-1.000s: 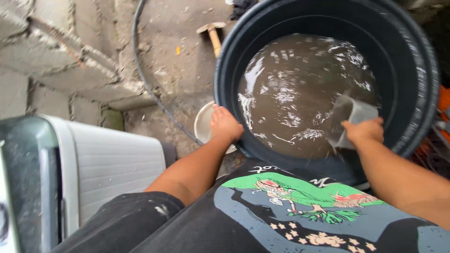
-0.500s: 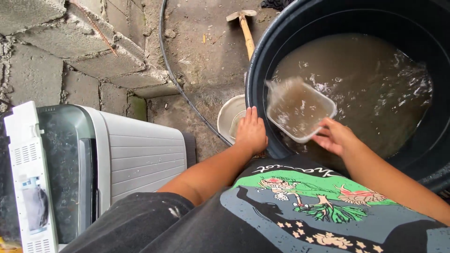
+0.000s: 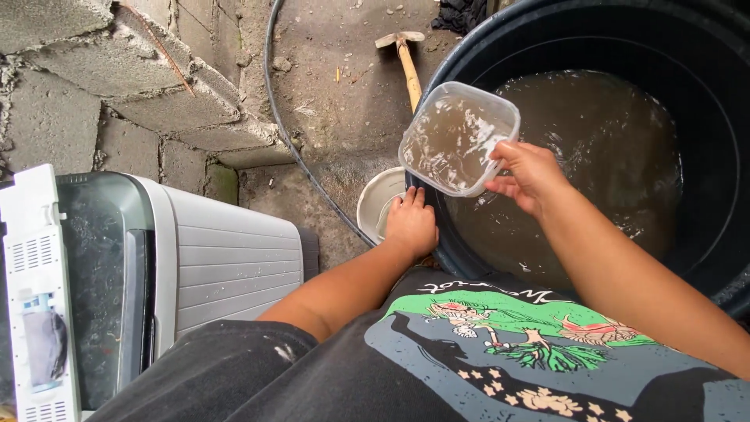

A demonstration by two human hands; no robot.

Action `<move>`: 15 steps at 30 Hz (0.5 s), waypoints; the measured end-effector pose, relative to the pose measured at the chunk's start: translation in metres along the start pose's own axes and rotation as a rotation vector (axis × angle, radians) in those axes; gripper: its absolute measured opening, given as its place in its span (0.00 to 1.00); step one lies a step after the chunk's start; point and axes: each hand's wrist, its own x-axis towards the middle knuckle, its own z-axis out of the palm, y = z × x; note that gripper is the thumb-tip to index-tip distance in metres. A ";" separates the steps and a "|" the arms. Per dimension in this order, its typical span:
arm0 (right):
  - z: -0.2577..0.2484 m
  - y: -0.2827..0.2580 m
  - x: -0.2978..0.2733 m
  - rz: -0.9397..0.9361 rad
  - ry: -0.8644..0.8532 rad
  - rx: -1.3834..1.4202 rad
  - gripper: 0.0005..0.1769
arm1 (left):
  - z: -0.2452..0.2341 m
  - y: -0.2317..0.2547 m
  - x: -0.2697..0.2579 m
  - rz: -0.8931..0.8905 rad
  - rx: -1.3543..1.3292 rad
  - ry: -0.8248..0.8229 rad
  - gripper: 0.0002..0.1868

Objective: Rinsing out a bucket with soapy water and refilling it with clean water from a hose.

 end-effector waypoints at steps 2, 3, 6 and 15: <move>0.010 -0.002 -0.006 -0.028 -0.004 -0.095 0.09 | 0.004 -0.002 0.001 0.000 -0.004 0.024 0.22; 0.015 -0.002 -0.011 -0.032 -0.005 -0.094 0.09 | 0.003 -0.002 0.000 0.001 -0.002 0.028 0.22; 0.027 -0.001 -0.020 -0.052 0.031 -0.120 0.12 | -0.001 -0.002 0.001 -0.001 -0.032 0.041 0.21; 0.044 0.001 -0.038 -0.143 0.180 -0.223 0.32 | -0.004 -0.005 0.007 0.015 -0.007 0.049 0.19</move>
